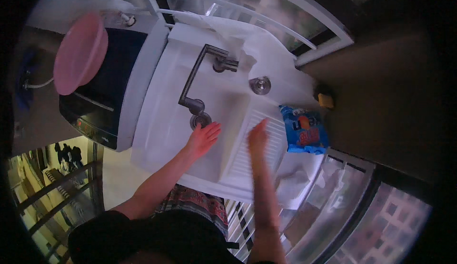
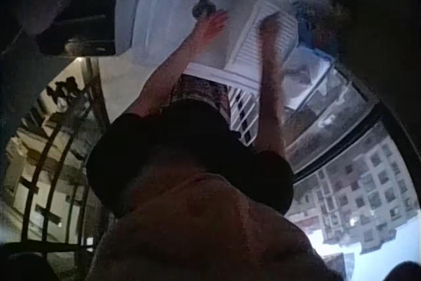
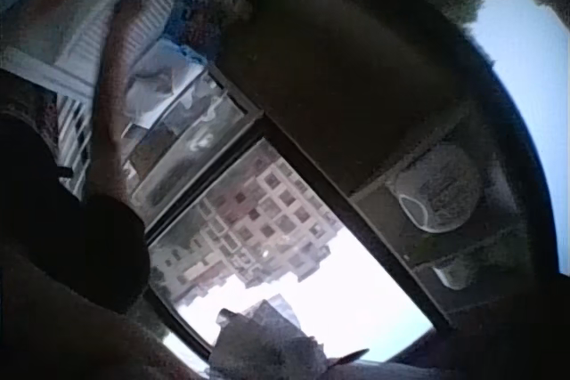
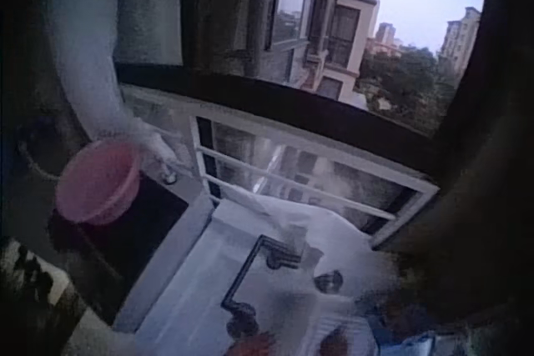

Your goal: The person washes hands at a sink, picks up clothing from a floor, and then hand washes the items in a basin at the sink with a sponge.

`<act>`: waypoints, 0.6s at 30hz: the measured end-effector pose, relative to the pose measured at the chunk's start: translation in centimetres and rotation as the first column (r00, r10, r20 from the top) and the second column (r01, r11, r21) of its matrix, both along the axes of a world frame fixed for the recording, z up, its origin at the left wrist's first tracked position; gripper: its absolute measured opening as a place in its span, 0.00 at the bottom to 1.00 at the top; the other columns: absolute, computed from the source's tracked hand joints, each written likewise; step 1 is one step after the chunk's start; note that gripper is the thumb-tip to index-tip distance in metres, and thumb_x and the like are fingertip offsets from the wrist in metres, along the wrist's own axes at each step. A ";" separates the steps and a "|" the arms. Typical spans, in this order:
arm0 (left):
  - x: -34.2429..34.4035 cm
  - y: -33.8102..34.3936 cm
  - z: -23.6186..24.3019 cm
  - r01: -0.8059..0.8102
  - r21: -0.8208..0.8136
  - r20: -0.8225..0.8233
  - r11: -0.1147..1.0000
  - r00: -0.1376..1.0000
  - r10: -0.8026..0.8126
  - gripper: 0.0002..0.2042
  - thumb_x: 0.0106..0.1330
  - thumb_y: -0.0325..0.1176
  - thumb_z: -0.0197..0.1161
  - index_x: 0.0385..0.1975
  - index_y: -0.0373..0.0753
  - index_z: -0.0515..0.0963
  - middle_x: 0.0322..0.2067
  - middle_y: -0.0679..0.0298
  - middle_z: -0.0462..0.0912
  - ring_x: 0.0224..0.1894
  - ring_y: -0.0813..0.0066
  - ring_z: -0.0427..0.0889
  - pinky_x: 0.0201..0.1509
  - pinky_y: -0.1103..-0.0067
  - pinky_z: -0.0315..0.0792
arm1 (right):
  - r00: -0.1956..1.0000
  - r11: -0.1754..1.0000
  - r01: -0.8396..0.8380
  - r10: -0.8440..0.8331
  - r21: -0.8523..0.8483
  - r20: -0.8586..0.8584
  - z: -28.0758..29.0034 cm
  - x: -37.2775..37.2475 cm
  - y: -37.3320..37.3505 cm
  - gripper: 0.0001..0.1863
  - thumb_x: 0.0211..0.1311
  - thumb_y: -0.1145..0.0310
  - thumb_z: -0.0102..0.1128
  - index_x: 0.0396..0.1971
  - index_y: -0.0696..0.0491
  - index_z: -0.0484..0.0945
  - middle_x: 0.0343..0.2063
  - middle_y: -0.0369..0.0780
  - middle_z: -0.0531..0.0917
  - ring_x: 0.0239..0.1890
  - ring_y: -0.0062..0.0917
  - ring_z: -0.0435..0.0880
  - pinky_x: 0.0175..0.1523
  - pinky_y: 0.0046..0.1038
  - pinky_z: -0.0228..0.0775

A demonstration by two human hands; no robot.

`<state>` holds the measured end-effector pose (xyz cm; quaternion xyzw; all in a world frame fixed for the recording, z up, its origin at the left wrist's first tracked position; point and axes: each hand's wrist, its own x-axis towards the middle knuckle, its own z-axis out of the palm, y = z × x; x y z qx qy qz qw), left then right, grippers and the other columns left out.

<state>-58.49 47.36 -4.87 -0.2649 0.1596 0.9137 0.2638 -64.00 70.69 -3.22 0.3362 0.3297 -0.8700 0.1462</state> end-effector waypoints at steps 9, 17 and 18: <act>3.2 0.8 -1.7 -0.016 -0.258 0.036 0.966 0.999 0.027 0.23 0.67 0.47 0.38 0.59 0.45 0.55 0.55 0.69 0.63 0.57 0.79 0.61 0.60 0.78 0.55 | 0.932 0.896 -0.322 0.357 0.304 -0.063 -9.9 6.5 -17.2 0.30 0.63 0.49 0.37 0.56 0.57 0.58 0.53 0.42 0.63 0.56 0.28 0.59 0.60 0.25 0.49; 0.8 -1.7 -2.6 0.068 -0.346 0.171 0.936 0.985 -0.008 0.21 0.64 0.53 0.43 0.46 0.44 0.69 0.36 0.73 0.73 0.39 0.84 0.71 0.45 0.82 0.66 | 0.945 0.897 -0.317 0.326 0.308 0.024 -10.0 5.7 -19.4 0.25 0.63 0.54 0.38 0.52 0.57 0.61 0.52 0.43 0.64 0.55 0.27 0.60 0.58 0.27 0.51; 1.2 -3.3 -3.0 -0.004 -0.320 0.183 0.947 0.981 0.066 0.22 0.63 0.54 0.44 0.46 0.43 0.69 0.37 0.72 0.74 0.40 0.83 0.72 0.45 0.81 0.66 | 0.899 0.761 -0.401 0.434 0.510 0.060 -5.8 4.9 -21.5 0.22 0.62 0.56 0.40 0.49 0.57 0.64 0.50 0.43 0.66 0.54 0.28 0.61 0.56 0.28 0.53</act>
